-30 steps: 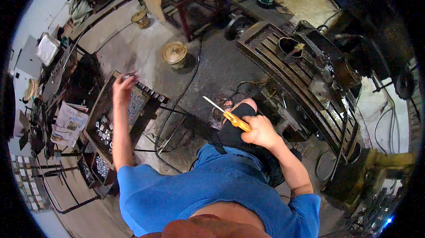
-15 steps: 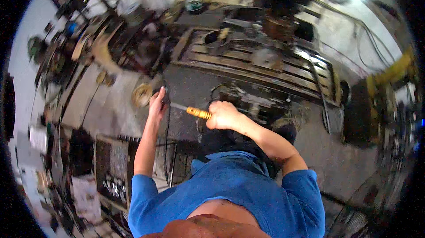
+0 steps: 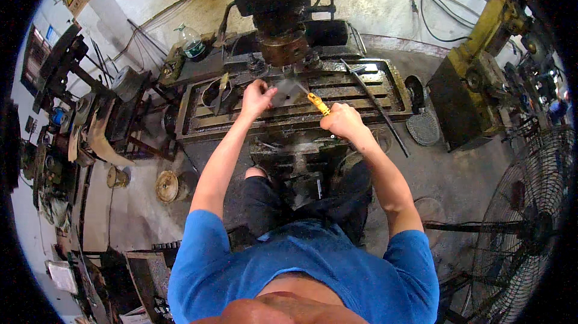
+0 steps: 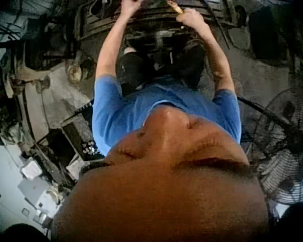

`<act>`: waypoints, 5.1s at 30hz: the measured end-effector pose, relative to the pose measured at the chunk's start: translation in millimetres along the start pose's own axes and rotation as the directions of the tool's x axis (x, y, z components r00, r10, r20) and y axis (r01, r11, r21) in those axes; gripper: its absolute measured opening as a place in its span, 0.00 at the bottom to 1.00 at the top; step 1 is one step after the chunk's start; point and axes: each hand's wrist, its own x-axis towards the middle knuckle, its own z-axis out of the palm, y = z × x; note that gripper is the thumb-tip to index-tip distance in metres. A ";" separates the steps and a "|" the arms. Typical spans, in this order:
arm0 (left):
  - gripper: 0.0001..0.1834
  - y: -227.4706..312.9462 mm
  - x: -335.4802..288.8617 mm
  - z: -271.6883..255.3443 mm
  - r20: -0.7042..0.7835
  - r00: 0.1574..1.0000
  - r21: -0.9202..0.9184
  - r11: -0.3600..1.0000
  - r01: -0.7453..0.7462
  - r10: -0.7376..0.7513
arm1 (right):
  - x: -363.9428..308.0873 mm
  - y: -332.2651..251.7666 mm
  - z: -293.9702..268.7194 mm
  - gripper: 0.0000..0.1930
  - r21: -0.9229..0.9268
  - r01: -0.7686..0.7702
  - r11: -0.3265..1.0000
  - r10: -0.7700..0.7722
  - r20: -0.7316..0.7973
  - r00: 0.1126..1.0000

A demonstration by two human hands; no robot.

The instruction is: The person operates a milling machine to process metal components, using an air nozzle to clear debris and placing the components into a tray.

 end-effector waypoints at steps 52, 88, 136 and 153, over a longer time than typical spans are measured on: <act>0.16 -3.8 46.0 35.3 -0.066 0.998 0.473 0.880 0.029 0.002 | -46.3 7.5 -243.2 0.25 0.138 0.826 0.546 -0.245 -0.917 0.316; 0.18 -6.0 56.2 40.2 -0.015 0.992 0.361 0.924 0.122 -0.125 | -62.5 42.4 -193.1 0.13 0.092 0.974 0.208 -0.351 -0.922 0.162; 0.14 -130.6 -770.9 -384.2 -0.898 -0.145 -0.022 -0.288 0.957 -0.415 | -7.0 182.3 -211.1 0.22 -0.516 0.062 0.855 -0.517 -0.834 0.191; 0.21 -151.4 -704.7 -443.5 -0.919 0.080 -0.095 0.415 0.905 -0.386 | -51.2 55.0 -199.4 0.15 0.233 0.946 0.224 -0.141 -0.953 0.268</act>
